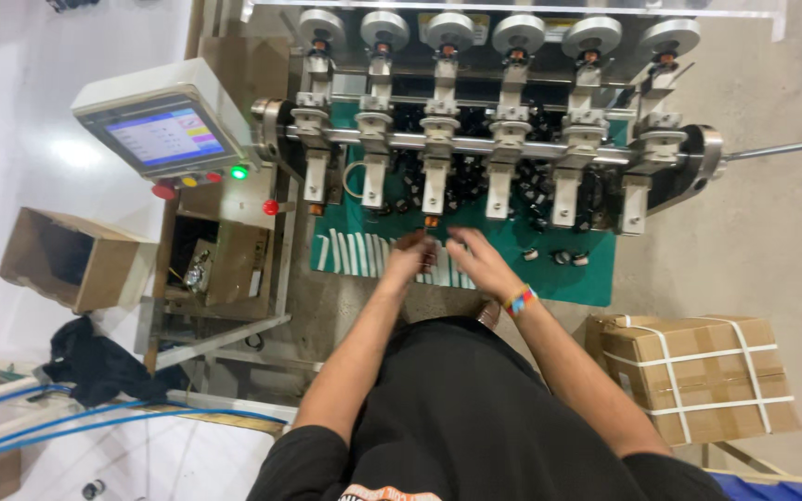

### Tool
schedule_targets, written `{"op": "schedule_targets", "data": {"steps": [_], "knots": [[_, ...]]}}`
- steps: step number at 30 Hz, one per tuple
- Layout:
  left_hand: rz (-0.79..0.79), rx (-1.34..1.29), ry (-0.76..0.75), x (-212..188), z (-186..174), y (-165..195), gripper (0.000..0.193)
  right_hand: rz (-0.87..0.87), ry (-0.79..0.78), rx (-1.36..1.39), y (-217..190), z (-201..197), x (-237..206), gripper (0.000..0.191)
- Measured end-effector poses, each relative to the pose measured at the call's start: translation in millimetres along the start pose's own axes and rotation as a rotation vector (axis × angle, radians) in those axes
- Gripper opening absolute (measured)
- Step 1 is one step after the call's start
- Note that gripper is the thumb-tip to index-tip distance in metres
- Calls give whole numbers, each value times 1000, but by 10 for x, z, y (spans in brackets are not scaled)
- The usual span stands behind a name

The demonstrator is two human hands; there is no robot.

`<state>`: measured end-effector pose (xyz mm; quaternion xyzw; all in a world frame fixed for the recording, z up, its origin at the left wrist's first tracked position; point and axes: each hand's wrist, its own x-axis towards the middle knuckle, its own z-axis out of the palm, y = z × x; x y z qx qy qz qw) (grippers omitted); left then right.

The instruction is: The person operates a small benchtop winding machine: they place small black coil components into the machine's holders, pull the red-handled lever to run the machine, and use scissors to trim excess wire from the wound parts. They set finished parts on the green mat and continue loading the next components.

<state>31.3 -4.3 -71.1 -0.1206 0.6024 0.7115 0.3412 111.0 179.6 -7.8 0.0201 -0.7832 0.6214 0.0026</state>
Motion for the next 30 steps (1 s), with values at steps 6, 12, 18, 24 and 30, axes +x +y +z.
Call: {"op": "schedule_targets", "data": {"steps": [6,12,18,24,30], "knots": [[199,311,-183,-385,-436,216,23,510,90,720,-221,677,428,40],[702,549,-506,-1273,-803,1099,44,1036,-184,1014,-757,807,-219,54],[610,480,-721,-1187,-776,1446,42,923,-224,1129,-1072,817,-161,58],[230,-1,-508,-957,-556,1173,39,356,68,390,-1164,866,-490,36],[92,366,-839,-1024,-459,1228,35,226,-22,-70,-997,344,-460,26]]}}
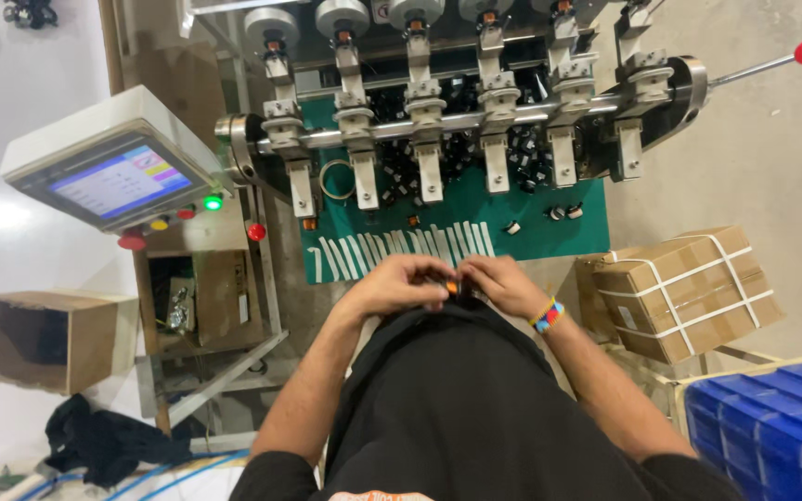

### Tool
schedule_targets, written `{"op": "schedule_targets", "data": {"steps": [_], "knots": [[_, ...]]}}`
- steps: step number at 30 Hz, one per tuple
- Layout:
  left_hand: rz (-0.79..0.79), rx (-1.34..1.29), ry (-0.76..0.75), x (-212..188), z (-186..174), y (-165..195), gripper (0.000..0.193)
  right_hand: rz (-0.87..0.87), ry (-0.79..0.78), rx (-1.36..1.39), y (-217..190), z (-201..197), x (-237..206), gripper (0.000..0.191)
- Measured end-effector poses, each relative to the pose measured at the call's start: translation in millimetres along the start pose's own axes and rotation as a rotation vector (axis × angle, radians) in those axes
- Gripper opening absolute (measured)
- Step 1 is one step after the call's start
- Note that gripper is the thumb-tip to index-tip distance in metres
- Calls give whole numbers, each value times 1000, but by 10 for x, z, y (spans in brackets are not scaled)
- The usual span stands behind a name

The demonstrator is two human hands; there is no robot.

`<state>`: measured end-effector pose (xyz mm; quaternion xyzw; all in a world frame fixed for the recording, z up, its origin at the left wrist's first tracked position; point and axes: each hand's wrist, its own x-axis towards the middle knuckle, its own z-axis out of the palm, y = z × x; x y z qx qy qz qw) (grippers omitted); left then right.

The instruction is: The person operates a small benchtop winding machine: they place small black coil components into the machine's holders, pull the red-handled lever to run the machine, and use scissors to trim excess wire from the wound parts. They set finished parts on the green mat and continue loading the next components.

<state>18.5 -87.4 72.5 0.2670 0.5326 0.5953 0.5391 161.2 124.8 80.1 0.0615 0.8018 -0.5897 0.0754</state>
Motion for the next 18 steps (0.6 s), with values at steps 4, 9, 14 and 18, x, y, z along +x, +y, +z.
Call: {"op": "schedule_targets", "data": {"steps": [4,9,14,18], "knots": [[-113,548,418,235,299,-16,36,-129,110,-400,-56,-212,2,28],[218,-372,434,669,649,-223,42,66,23,-56,-200,-281,-223,35],[222,-490,644,800,967,-480,41,48,-183,30,322,-416,-196,32],[225,-452,825,619,955,-541,42,180,-256,-395,1242,-584,107,33]]}}
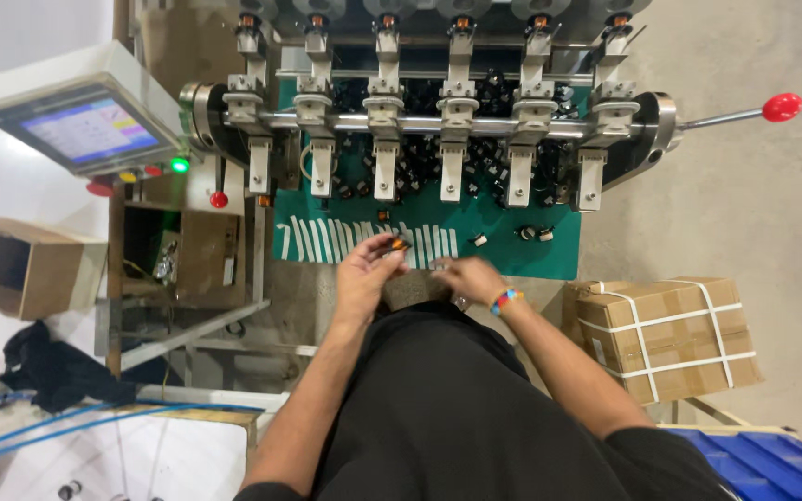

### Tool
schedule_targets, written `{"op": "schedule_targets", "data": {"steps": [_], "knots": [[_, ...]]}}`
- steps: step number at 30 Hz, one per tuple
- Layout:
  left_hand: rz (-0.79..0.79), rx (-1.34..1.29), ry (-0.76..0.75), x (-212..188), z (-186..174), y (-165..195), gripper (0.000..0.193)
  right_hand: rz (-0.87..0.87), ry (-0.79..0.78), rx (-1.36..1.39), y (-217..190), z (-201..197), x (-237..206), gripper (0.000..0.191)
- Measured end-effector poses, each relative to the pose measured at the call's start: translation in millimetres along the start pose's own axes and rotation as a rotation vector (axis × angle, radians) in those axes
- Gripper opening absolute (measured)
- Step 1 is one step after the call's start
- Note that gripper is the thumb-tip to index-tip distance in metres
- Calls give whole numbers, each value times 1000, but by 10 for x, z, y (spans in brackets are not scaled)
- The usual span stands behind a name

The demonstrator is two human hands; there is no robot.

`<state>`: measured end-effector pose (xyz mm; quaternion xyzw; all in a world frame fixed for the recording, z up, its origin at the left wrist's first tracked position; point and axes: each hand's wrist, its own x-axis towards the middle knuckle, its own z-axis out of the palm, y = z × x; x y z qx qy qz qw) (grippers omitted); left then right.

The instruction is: The person operates a small benchtop winding machine: they place small black coil components into the machine's holders, pull the red-handled lever to run the machine, and use scissors to trim excess wire from the wound parts. They set finished parts on the green mat and continue loading the next components.

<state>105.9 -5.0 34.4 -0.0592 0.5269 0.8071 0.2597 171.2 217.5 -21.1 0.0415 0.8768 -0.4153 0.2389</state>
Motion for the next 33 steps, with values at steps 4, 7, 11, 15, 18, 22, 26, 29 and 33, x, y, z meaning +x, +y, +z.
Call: {"op": "schedule_targets", "data": {"steps": [4,7,11,15,18,22,26,29,33], "knots": [[-29,90,55,-212,-195,12,42,104,391,-164,648,127,312,22],[-26,146,50,-346,-261,-54,43,174,470,-156,788,168,472,23],[-27,195,10,-373,-245,-134,43,115,487,-91,647,157,686,27],[-28,414,21,-310,-201,-90,41,156,455,-48,272,87,631,13],[92,596,-30,-242,-191,54,40,-12,415,-28,-162,53,146,9],[338,721,-205,-122,-172,357,39,-389,376,272,-878,-77,-320,15],[373,790,-371,-56,-127,666,50,-312,443,254,-1391,-164,-332,23],[506,834,-522,-10,-130,849,44,-218,525,284,-1507,-90,-300,26],[562,886,-567,78,-225,940,37,-67,618,365,-1458,187,-411,45]]}}
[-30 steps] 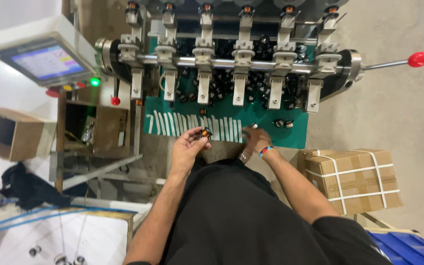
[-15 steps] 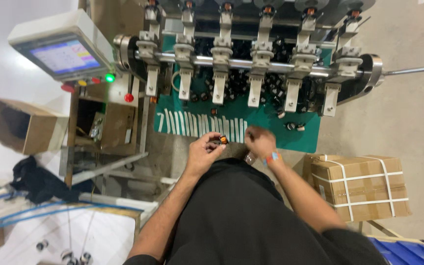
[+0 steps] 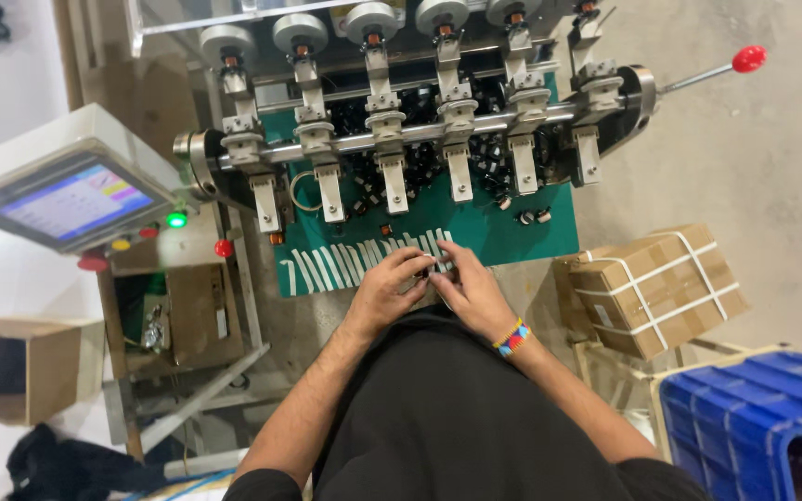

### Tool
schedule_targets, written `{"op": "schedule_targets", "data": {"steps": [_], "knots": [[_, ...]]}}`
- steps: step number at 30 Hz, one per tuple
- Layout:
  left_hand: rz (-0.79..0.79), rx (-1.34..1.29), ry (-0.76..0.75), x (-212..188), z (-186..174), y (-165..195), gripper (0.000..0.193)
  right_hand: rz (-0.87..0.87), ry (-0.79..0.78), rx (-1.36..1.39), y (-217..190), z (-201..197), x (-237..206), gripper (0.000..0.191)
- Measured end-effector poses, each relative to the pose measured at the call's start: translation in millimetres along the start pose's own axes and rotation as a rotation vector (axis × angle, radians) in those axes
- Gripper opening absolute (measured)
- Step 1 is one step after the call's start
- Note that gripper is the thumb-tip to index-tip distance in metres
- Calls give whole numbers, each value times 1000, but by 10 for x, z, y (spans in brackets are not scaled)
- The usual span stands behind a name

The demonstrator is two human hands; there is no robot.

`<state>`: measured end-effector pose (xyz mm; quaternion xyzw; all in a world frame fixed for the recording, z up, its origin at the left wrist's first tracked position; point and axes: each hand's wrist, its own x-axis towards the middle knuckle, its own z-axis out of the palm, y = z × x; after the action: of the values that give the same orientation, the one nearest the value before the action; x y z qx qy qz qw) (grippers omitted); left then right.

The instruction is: The person operates a small benchtop winding machine: they place small black coil components into the machine's holders, pull the red-handled lever to run the machine, and use scissors to trim excess wire from the wound parts. They set finished parts on the green mat and continue loading the next components.

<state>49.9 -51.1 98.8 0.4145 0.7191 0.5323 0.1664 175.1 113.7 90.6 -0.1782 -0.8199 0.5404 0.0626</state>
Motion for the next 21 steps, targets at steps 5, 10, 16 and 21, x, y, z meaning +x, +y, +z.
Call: {"op": "schedule_targets", "data": {"steps": [5,10,16,21], "knots": [[-236,-422,34,-36,-79,-283,36,324,-212,518,19,89,-284,14],[-651,-1042,-152,-66,-91,-498,36,-187,182,-203,-155,77,-177,9],[-803,-1358,-249,-25,-54,-420,36,-353,314,-240,-133,124,66,19],[-325,-368,-239,29,-42,-106,66,161,191,171,134,-90,74,22]]}}
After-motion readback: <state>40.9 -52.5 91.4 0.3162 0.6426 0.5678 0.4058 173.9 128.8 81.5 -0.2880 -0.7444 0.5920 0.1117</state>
